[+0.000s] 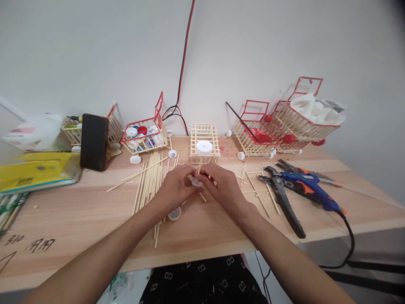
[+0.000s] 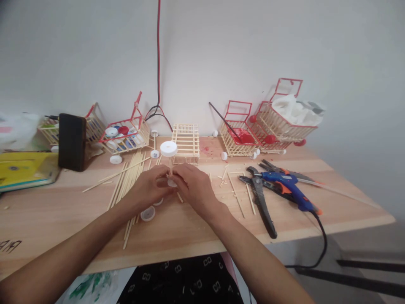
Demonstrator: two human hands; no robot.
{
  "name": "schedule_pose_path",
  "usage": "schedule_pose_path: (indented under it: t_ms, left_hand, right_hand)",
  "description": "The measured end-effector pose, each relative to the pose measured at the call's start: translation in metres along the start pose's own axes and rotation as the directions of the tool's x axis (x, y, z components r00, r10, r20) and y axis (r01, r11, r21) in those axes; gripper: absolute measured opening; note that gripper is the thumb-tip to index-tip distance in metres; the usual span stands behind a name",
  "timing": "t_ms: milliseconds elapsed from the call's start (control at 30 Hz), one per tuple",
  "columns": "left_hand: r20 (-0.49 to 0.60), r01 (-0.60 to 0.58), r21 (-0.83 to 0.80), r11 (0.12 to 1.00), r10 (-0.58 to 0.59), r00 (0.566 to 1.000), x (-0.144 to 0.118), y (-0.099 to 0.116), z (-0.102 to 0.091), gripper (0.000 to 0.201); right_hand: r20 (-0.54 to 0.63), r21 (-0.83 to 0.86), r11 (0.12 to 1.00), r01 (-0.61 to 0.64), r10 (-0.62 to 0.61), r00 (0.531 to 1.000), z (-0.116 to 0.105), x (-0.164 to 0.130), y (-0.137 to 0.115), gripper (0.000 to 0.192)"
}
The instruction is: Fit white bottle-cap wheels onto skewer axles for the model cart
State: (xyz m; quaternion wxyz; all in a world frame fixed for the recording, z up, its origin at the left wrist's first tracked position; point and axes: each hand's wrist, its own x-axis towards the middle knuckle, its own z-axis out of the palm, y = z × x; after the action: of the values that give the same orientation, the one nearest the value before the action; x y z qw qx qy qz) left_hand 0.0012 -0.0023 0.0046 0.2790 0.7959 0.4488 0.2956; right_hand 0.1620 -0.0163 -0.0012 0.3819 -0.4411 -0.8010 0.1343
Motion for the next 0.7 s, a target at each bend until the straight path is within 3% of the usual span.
schedule_pose_path:
  t_ms: [700]
  left_hand:
    - [0.000, -0.004, -0.009, 1.000, 0.004, 1.000, 0.0000, -0.0022, 0.0012, 0.011]
  right_hand:
    - [0.006, -0.003, 1.000, 0.004, -0.004, 1.000, -0.0003, -0.0001, 0.0000, 0.013]
